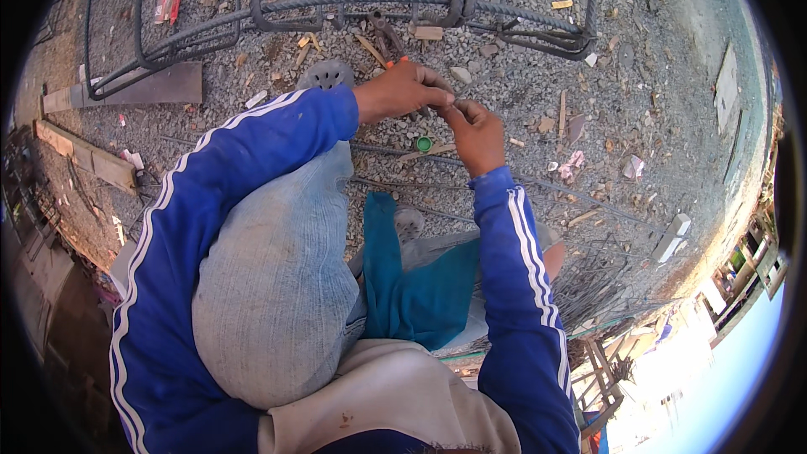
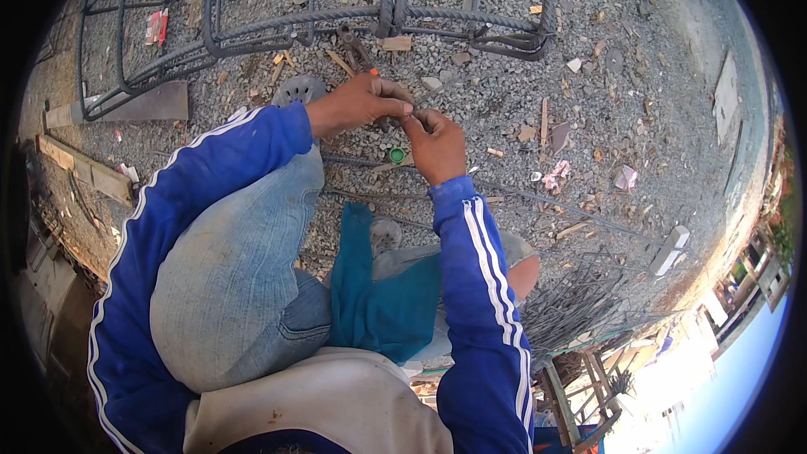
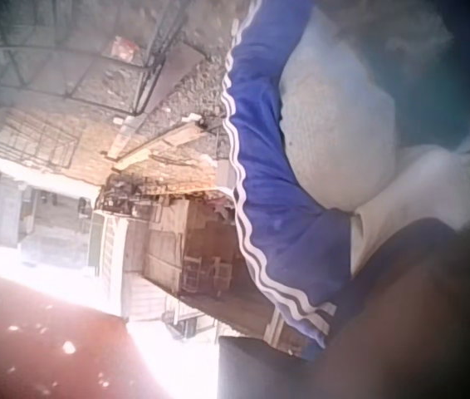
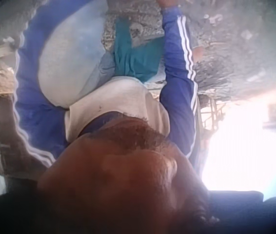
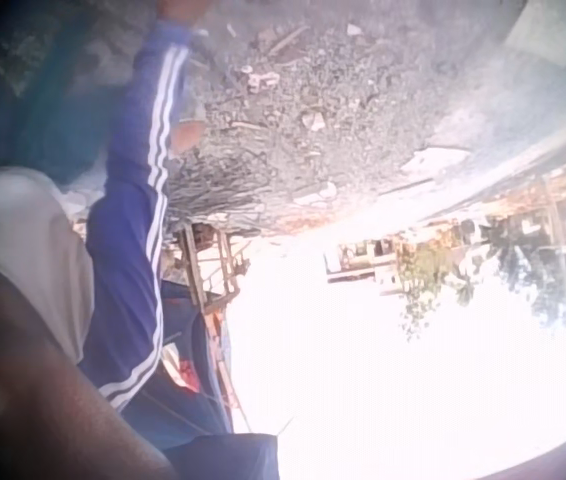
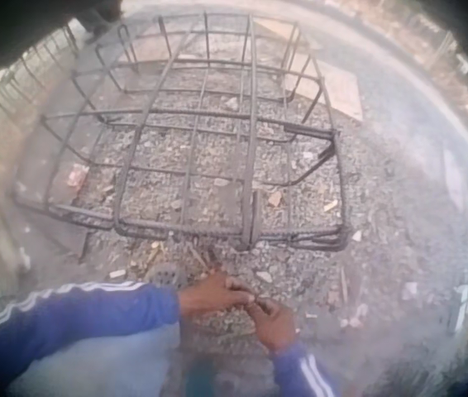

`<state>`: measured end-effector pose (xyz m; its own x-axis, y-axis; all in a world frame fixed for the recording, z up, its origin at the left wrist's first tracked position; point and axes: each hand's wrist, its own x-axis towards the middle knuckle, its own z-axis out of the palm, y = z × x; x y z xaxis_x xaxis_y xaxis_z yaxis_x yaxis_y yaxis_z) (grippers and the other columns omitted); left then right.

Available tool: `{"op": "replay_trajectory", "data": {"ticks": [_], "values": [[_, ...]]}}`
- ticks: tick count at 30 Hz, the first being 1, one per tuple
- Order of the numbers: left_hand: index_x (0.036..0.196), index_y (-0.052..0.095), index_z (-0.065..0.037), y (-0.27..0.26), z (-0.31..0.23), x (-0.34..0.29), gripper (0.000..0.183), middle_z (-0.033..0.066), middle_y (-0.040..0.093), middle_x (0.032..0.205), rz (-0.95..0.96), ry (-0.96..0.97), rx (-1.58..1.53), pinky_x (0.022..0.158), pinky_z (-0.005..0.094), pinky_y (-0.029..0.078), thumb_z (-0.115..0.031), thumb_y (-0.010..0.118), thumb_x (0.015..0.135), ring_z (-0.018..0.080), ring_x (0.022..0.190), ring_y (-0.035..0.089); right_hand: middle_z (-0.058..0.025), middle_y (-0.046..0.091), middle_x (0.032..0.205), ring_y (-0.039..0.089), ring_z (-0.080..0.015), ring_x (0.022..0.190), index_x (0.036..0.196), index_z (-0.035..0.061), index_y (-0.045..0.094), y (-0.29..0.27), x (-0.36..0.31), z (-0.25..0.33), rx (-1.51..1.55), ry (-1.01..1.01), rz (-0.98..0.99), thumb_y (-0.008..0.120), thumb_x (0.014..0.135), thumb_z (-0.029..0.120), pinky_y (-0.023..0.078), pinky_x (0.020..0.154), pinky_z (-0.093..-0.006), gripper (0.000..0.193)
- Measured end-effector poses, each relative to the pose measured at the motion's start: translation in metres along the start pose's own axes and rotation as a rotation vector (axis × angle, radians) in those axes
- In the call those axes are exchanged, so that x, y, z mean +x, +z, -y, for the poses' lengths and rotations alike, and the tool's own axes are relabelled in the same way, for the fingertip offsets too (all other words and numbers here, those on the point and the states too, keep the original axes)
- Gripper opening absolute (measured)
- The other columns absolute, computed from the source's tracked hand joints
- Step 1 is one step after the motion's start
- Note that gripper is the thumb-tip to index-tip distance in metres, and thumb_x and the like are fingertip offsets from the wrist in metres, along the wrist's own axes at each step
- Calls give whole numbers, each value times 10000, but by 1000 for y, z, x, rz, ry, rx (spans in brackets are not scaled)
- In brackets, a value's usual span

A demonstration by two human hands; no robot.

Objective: The person uses pliers to twist and cut tie wire, securing rebar rods together to assemble a metal cage on a construction site.

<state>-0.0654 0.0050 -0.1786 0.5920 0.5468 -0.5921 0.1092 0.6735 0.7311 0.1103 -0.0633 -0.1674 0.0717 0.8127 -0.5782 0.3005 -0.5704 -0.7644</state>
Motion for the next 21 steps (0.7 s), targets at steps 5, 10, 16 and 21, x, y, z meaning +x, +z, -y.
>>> {"op": "replay_trajectory", "data": {"ticks": [5,10,16,21], "values": [[917,711,-10,-7,8,5,197,41,694,840,-56,-28,147,704,253,488,-196,666,869,100,779,624,-105,675,752,612,-142,684,912,-28,694,2,0,12,-104,4,-11,691,845,231,472,633,-305,268],[957,668,-7,-15,18,5,187,55,689,903,-22,-101,69,728,264,499,-178,641,887,124,830,648,-86,659,721,580,-137,658,879,-29,690,1,1,16,-135,14,-14,696,842,242,459,616,-313,273],[1036,645,-2,-15,14,-2,207,54,683,982,-40,-122,-3,779,280,512,-160,614,907,138,885,654,0,583,686,470,-72,638,836,-25,674,2,3,22,60,164,-4,699,846,235,388,560,-264,262],[1034,687,1,-13,17,1,252,55,687,886,-34,-10,-34,722,259,509,-176,642,861,121,819,644,4,586,691,469,-65,637,829,-20,666,1,5,15,146,103,7,696,846,222,381,548,-259,245]]}}
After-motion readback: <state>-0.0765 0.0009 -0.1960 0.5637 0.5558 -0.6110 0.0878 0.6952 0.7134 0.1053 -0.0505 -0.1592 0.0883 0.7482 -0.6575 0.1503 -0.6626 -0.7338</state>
